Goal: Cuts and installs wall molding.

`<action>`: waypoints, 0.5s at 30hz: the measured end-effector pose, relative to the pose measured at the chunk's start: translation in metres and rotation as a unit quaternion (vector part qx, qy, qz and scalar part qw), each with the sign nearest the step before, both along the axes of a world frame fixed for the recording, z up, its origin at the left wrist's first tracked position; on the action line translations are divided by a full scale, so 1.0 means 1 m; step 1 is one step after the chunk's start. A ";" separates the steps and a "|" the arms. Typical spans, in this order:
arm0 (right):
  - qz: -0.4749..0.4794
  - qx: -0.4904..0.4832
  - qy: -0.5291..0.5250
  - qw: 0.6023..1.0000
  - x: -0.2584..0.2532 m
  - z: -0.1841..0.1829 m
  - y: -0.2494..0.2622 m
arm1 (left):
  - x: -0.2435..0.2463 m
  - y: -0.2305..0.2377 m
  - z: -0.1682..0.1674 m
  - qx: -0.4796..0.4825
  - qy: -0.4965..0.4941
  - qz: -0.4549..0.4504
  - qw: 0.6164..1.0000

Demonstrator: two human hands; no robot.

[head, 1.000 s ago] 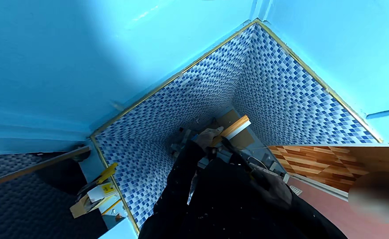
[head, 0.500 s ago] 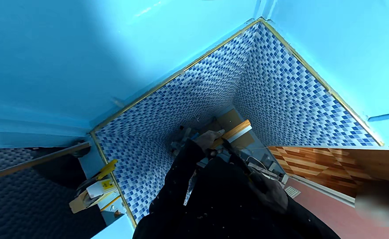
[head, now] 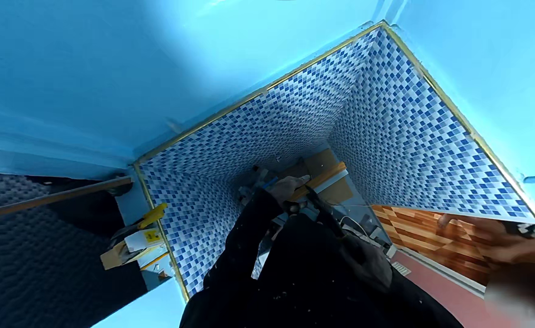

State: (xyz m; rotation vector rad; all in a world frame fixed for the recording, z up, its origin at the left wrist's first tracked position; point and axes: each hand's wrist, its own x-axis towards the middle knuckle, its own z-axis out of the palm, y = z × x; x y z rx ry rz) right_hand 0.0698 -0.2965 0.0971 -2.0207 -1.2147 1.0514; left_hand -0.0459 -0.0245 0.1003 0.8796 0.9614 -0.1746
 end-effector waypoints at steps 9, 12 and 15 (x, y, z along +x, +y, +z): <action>0.001 0.029 -0.032 0.999 -0.003 -0.003 0.011 | -0.027 0.004 0.011 0.098 -0.065 0.021 0.993; -0.001 0.035 -0.024 0.999 -0.001 -0.007 0.015 | -0.042 -0.004 0.014 0.226 -0.105 0.029 0.968; -0.005 0.040 -0.007 0.999 0.001 -0.010 0.017 | -0.048 -0.017 0.007 0.279 -0.110 0.098 0.949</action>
